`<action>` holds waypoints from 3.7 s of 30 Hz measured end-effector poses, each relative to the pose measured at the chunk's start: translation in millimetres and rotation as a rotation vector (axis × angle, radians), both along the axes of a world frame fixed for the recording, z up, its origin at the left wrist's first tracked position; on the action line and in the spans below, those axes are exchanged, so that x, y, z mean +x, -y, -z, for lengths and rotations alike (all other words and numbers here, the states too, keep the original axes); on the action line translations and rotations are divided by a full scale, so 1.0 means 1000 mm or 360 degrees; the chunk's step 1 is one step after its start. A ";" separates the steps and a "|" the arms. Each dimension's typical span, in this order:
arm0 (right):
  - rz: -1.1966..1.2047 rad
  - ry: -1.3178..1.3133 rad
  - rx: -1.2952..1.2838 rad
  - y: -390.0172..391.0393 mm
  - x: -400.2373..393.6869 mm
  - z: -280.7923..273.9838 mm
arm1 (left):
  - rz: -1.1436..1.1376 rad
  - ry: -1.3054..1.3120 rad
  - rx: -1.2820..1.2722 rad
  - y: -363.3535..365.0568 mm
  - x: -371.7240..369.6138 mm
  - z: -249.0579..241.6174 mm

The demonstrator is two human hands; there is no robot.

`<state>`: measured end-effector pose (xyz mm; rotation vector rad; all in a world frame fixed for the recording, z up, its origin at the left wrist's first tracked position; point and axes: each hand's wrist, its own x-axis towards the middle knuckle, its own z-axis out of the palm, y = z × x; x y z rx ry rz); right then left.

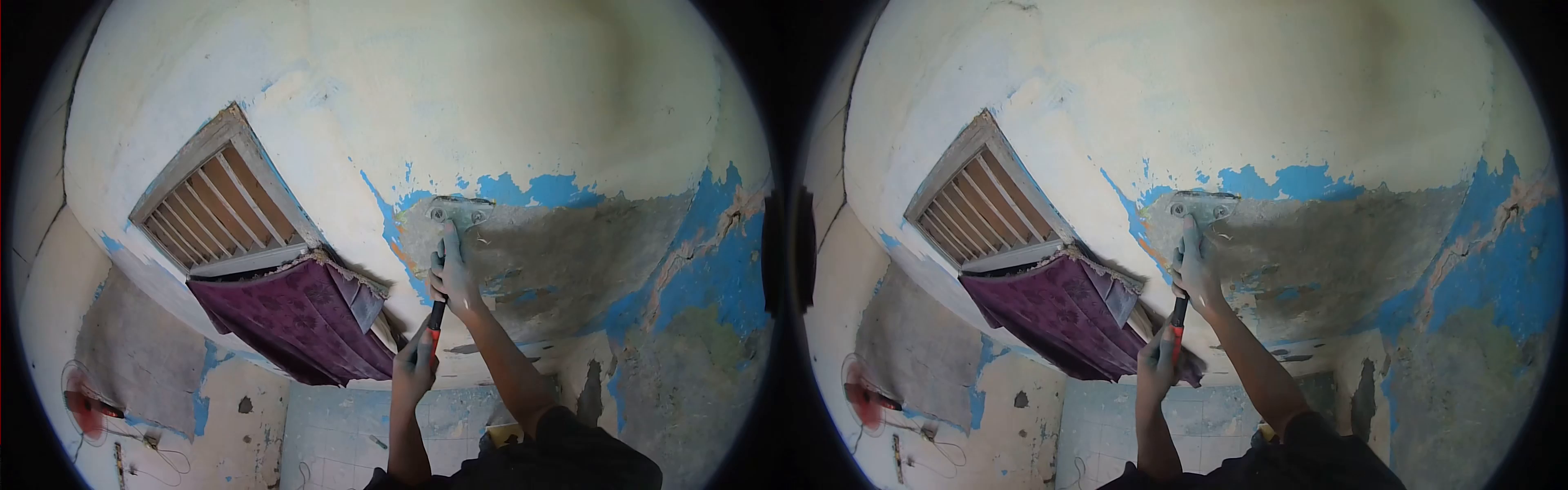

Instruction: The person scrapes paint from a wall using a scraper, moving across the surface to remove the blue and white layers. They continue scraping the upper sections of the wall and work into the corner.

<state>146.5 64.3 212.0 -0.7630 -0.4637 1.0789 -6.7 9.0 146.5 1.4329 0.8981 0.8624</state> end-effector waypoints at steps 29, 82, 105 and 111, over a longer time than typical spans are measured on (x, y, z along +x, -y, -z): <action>-0.0142 0.0019 -0.0168 0.023 0.014 0.071 | -0.0019 -0.0146 -0.0085 0.033 0.013 0.044; 0.0213 -0.0074 -0.0142 0.127 0.208 -0.029 | 0.0175 -0.0208 0.0118 0.093 0.200 0.000; 0.0027 0.0655 -0.0216 0.133 0.211 0.129 | 0.0037 0.0113 -0.0369 0.159 0.221 0.135; 0.0234 0.0751 0.0090 0.121 0.236 0.008 | 0.0024 0.0174 -0.0032 0.126 0.254 0.042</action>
